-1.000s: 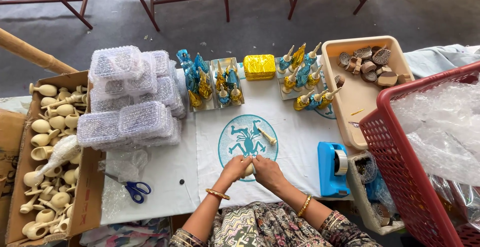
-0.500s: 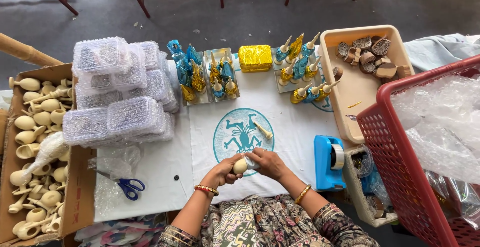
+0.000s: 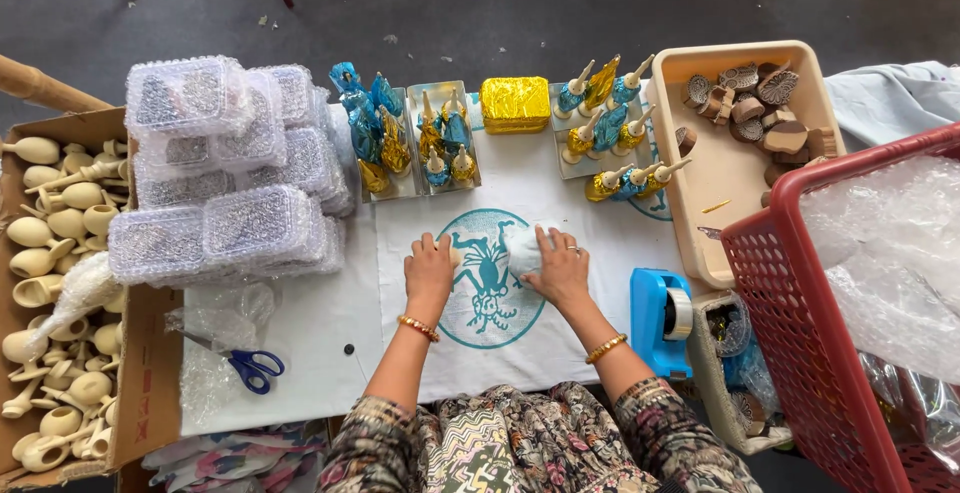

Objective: The person sits at a table and wraps small wooden figurines. They wipe the figurines with a white cloth, then wrap them in shiny blue and gold foil paper, and finally place the wrapped items into a tray.

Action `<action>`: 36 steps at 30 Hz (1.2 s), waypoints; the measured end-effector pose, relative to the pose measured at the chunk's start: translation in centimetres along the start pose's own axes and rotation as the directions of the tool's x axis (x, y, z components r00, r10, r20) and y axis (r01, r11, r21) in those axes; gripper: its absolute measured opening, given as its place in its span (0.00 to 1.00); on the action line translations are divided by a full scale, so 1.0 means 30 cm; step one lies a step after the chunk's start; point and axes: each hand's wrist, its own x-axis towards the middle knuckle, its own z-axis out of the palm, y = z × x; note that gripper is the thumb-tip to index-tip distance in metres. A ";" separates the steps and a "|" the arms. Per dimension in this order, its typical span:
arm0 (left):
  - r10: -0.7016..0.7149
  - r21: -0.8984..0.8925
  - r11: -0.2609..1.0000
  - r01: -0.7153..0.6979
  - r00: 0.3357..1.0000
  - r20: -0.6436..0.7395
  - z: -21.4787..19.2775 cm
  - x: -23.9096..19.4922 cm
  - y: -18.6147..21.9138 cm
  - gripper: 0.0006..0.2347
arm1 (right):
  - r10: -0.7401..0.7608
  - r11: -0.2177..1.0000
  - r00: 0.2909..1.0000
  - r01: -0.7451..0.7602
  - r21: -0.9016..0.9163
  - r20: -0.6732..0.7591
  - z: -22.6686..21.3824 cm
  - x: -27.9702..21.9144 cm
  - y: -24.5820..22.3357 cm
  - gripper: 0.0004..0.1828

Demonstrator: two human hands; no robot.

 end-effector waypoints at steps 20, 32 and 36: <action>-0.061 -0.921 0.371 -0.122 0.986 -0.155 -0.204 -0.166 0.253 0.08 | -0.020 -0.019 0.965 -0.263 0.965 0.263 0.210 -0.053 0.051 0.15; 0.446 -0.376 0.742 -0.555 0.828 -0.340 -0.368 -0.213 0.158 0.11 | -0.252 0.184 0.881 -0.362 0.914 0.399 -0.094 -0.145 -0.021 0.18; 0.191 -0.494 0.836 -0.237 0.971 -0.142 -0.300 -0.265 0.195 0.11 | -0.163 0.638 0.986 0.092 0.764 0.018 -0.125 -0.212 -0.093 0.15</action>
